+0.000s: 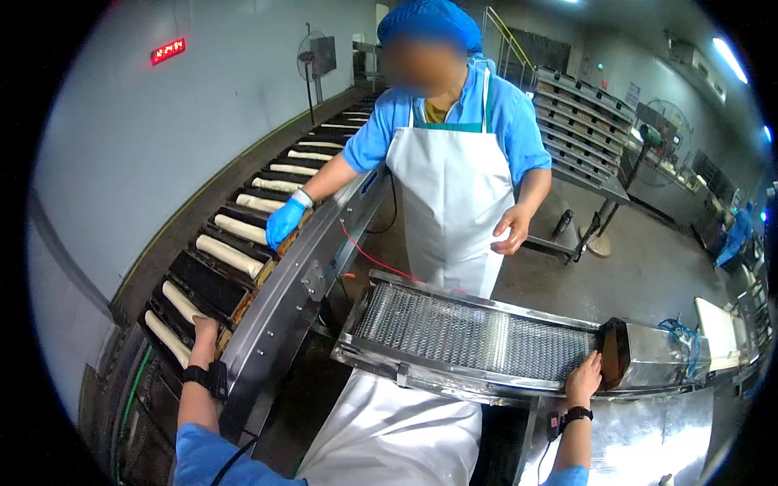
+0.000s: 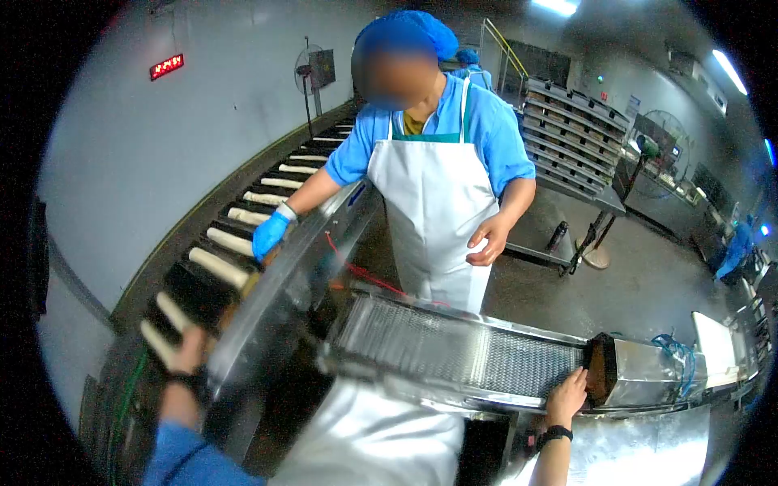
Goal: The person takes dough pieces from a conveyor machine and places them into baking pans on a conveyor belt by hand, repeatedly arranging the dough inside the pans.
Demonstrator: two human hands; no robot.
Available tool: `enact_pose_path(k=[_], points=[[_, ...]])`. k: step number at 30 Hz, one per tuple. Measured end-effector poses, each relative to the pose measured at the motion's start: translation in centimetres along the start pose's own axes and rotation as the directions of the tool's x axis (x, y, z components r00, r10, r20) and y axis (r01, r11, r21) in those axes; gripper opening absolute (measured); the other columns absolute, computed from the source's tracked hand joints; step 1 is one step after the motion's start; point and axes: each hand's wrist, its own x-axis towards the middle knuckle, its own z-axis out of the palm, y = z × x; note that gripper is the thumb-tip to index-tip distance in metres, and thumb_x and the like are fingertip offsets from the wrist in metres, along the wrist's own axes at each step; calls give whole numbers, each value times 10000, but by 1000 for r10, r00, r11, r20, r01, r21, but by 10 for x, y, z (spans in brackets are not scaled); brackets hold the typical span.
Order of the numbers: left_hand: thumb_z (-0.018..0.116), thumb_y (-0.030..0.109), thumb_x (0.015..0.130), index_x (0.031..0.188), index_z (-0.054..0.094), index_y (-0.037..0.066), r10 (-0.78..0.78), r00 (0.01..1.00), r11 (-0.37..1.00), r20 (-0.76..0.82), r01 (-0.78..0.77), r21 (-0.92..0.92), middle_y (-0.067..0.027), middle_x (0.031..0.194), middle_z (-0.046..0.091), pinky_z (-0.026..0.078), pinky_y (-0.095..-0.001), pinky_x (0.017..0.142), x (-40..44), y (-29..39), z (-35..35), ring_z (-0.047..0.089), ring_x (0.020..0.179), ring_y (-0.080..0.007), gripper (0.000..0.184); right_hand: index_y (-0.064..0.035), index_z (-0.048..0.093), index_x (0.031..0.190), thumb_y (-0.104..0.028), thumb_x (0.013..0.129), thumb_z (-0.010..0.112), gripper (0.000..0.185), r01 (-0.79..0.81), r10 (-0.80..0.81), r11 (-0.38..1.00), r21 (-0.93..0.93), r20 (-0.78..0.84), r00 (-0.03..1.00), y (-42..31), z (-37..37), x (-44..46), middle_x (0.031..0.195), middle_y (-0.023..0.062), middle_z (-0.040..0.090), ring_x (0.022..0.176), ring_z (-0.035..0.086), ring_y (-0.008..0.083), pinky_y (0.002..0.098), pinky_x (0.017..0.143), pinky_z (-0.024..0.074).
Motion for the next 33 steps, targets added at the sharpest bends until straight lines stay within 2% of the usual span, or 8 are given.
enact_pose_path(k=[8, 11, 18, 24, 26, 29, 31, 33], points=[[479, 38, 824, 1330, 327, -32, 410, 901, 887, 141, -429, 167, -224, 1062, 579, 474, -393, 727, 62, -100, -65, 577, 900, -338, 533, 7, 492, 1290, -133, 905, 452, 412, 177, -228, 942, -283, -158, 961, 19, 18, 29, 1382, 143, 473, 1280, 415, 321, 425, 1012, 379], [486, 36, 838, 1392, 263, -10, 404, 913, 868, 52, -401, 293, -225, 1148, 552, 482, -392, 765, 66, -101, -78, 581, 941, -331, 600, -107, 640, 1078, -207, 885, 511, 253, 252, -217, 884, -393, 132, 967, 10, -12, 31, 1177, 73, 596, 1216, 464, 279, 489, 1020, 323], [445, -108, 814, 1479, 216, 14, 241, 969, 905, -56, -204, 373, -237, 1343, 499, 444, -338, 951, -53, -83, -111, 543, 1174, -298, 714, -129, 679, 904, -235, 758, 689, 181, 302, -333, 848, -435, 5, 943, 30, -13, 33, 1039, 82, 605, 1071, 517, 244, 416, 900, 409], [460, -116, 761, 1398, 389, -30, 460, 869, 423, 184, -397, 815, -248, 1246, 575, 443, -346, 946, -116, -85, -141, 567, 1152, -327, 647, -25, 627, 950, -110, 588, 761, 395, 394, -400, 915, 86, 54, 915, -23, -71, 24, 932, 188, 638, 917, 615, 357, 435, 789, 509], [489, -63, 774, 1370, 423, -37, 226, 972, 837, -67, -158, 524, -252, 1241, 574, 440, -365, 956, -120, -68, -141, 564, 1150, -347, 600, 7, 632, 1019, -53, 547, 830, 515, 268, -416, 826, 496, 214, 884, -63, -134, 18, 945, 168, 672, 829, 655, 232, 333, 739, 522], [541, -19, 747, 1342, 452, -14, 501, 856, 625, -131, -253, 739, -234, 1349, 478, 350, -372, 1074, -153, -49, -144, 429, 1268, -401, 601, -6, 601, 893, -23, 614, 725, 306, 243, -505, 455, 857, 23, 863, -144, -239, -36, 830, 53, 632, 727, 596, 123, 268, 628, 484], [631, 22, 721, 1389, 403, 23, 577, 793, 770, -194, -449, 454, -218, 1397, 437, 323, -372, 1100, -168, -31, -139, 420, 1291, -351, 706, -11, 580, 919, -61, 571, 709, 375, 190, -531, 116, 975, -101, 842, -189, -279, -77, 853, 41, 581, 758, 568, 135, 261, 658, 468], [646, 79, 802, 1414, 386, 52, 292, 946, 955, -143, -282, 90, -173, 1441, 405, 307, -363, 1096, -208, 6, -127, 389, 1327, -311, 665, -25, 535, 1051, -105, 616, 729, 484, 231, -754, -45, 972, -185, 630, -219, -303, -104, 997, 65, 510, 892, 527, 172, 301, 775, 443]])
